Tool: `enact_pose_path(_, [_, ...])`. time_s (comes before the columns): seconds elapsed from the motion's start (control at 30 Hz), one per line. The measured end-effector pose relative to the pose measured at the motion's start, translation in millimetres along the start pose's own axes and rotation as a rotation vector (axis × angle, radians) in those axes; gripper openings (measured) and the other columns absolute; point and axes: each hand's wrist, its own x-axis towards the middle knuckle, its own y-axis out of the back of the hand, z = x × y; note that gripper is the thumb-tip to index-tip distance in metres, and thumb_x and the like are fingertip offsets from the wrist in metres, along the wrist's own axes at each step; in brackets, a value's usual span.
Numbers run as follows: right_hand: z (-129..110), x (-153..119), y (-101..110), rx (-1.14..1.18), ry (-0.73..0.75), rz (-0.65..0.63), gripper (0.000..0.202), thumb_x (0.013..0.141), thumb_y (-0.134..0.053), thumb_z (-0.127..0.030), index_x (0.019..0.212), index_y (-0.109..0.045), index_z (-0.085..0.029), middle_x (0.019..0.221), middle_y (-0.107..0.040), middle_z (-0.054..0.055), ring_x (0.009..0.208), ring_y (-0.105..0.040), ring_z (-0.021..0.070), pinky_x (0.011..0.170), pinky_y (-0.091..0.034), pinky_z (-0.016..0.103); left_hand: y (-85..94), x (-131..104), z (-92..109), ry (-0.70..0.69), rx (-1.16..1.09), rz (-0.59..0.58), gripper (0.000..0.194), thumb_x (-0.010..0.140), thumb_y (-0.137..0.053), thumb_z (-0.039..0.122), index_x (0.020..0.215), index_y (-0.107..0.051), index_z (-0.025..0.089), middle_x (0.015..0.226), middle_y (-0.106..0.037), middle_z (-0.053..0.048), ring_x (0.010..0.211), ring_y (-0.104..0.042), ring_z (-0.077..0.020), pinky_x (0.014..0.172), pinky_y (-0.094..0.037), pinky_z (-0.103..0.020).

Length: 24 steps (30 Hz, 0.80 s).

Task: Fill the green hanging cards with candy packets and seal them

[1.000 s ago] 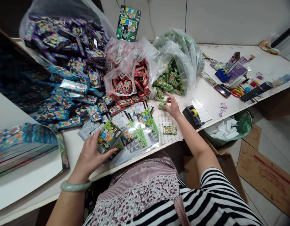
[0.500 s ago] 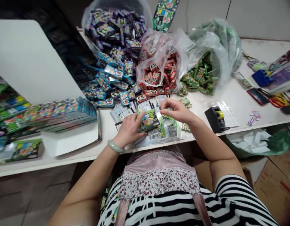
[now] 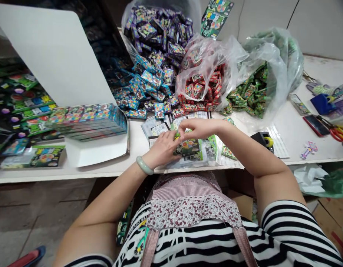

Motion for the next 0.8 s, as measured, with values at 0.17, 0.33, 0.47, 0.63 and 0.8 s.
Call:
enact_pose_path(0.17, [-15,17,-2,-0.187,-0.051,-0.078,0.013,0.084,-0.064,-0.017,0.072,-0.059,-0.018,0.075,-0.057,0.001,0.072,-0.049,0.0130,0.069,-0.040,0.027,3.6,-1,2,-0.029,0.026,-0.002,0.070,0.075,-0.079,0.041,0.131,-0.054,0.008,0.124,-0.058,-0.025,0.116,-0.054,-0.0398,0.102,-0.043,-0.052])
enact_pose_path(0.33, [-35,26,-2,-0.339,-0.199,-0.160,0.006,0.086,-0.064,-0.021,0.082,-0.063,-0.016,0.095,-0.065,0.008,0.087,-0.057,0.0182,0.077,-0.042,0.030,6.5,-4,3,-0.038,0.016,0.017,0.061,0.076,-0.077,0.040,0.124,-0.058,0.007,0.123,-0.060,-0.025,0.116,-0.055,-0.0383,0.100,-0.043,-0.051])
enact_pose_path(0.47, [-46,27,-10,-0.452,-0.277,-0.099,0.006,0.086,-0.064,-0.021,0.089,-0.065,-0.015,0.109,-0.065,0.012,0.103,-0.059,0.0247,0.086,-0.043,0.035,7.5,-7,2,-0.029,0.004,0.034,0.053,0.074,-0.079,0.038,0.116,-0.063,0.010,0.121,-0.061,-0.023,0.116,-0.056,-0.0377,0.099,-0.044,-0.051])
enact_pose_path(0.63, [-44,28,-30,-0.491,-0.238,0.136,0.030,0.084,-0.065,-0.018,0.113,-0.062,-0.015,0.119,-0.063,0.014,0.115,-0.056,0.0305,0.098,-0.040,0.045,-0.1,-8,-2,-0.031,-0.031,0.057,0.055,0.072,-0.080,0.039,0.117,-0.065,0.012,0.127,-0.059,-0.023,0.120,-0.053,-0.0400,0.100,-0.045,-0.054])
enact_pose_path(0.8, [-10,-2,-26,-0.208,-0.028,0.591,0.043,0.087,-0.065,-0.027,0.129,-0.055,-0.021,0.123,-0.064,0.011,0.109,-0.060,0.0244,0.099,-0.045,0.045,-1.4,-10,-3,-0.017,-0.073,0.082,0.076,0.074,-0.080,0.037,0.142,-0.050,0.017,0.135,-0.055,-0.023,0.124,-0.052,-0.0406,0.103,-0.042,-0.056])
